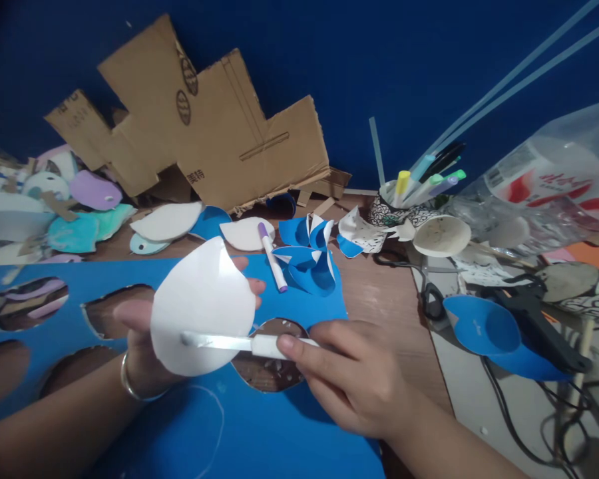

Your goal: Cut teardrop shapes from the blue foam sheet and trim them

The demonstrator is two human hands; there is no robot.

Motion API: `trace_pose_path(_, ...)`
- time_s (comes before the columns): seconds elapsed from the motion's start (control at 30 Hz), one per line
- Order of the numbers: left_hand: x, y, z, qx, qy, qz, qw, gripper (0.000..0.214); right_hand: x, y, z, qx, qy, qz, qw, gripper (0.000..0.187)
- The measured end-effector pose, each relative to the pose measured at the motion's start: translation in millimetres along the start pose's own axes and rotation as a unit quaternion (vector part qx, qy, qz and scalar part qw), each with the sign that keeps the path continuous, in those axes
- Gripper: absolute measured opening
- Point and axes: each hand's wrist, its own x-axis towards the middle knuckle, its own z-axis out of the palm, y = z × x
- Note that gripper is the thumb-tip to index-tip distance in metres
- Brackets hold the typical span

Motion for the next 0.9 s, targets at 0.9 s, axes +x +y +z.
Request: trace_pose_path(0.9, 5.1, -7.2, -7.0, 0.089, 0.115, 0.067, 0.987, 0.066, -9.5, 5.3, 15.0, 0.101, 0.103, 0.296, 0.944, 0.028)
